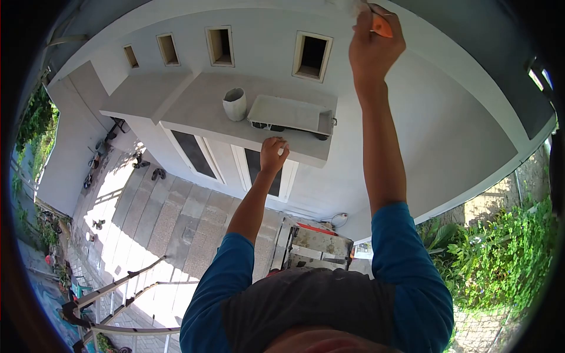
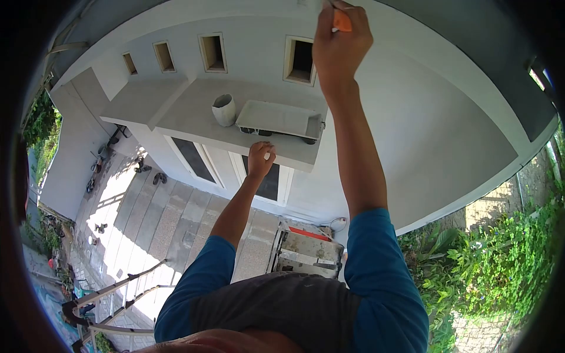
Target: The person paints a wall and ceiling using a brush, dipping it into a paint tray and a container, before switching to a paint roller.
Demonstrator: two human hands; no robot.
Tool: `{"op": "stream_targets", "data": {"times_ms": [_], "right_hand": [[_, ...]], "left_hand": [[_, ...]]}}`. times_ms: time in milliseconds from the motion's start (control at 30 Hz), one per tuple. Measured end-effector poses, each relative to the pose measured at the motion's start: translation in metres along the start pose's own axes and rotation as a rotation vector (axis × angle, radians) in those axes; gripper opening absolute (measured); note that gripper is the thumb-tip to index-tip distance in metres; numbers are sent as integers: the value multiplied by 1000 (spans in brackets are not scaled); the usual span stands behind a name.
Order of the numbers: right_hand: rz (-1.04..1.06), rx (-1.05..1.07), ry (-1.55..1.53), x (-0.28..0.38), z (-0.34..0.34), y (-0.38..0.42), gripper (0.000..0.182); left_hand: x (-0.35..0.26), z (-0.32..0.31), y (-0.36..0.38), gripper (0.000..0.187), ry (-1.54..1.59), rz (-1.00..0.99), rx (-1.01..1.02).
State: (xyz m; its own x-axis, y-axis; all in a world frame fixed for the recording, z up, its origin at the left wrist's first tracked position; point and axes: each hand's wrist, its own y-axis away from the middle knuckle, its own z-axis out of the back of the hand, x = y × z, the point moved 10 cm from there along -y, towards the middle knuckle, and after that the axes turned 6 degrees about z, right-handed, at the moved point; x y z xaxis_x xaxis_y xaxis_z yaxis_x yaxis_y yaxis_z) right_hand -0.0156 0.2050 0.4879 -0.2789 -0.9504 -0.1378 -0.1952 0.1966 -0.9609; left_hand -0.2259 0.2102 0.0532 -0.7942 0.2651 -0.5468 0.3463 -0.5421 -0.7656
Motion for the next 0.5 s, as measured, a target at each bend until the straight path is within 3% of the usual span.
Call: {"op": "stream_targets", "data": {"times_ms": [33,133,233,400,500], "right_hand": [[-130,-52,4,-15,40,-5,6],[-216,-86,351,-20,140,-26,12],[-264,-144,489,-22,186,-42,14],[13,80,473,7,88,-29,6],[30,132,284,45,15,-11,5]], "left_hand": [[-1,0,0,12,-12,-8,-17],[-3,1,-1,11,-26,-24,-36],[-5,-2,1,10,-33,-19,-44],[-2,1,1,10,-66,2,-65],[-1,0,0,10,-69,6,-67]]}}
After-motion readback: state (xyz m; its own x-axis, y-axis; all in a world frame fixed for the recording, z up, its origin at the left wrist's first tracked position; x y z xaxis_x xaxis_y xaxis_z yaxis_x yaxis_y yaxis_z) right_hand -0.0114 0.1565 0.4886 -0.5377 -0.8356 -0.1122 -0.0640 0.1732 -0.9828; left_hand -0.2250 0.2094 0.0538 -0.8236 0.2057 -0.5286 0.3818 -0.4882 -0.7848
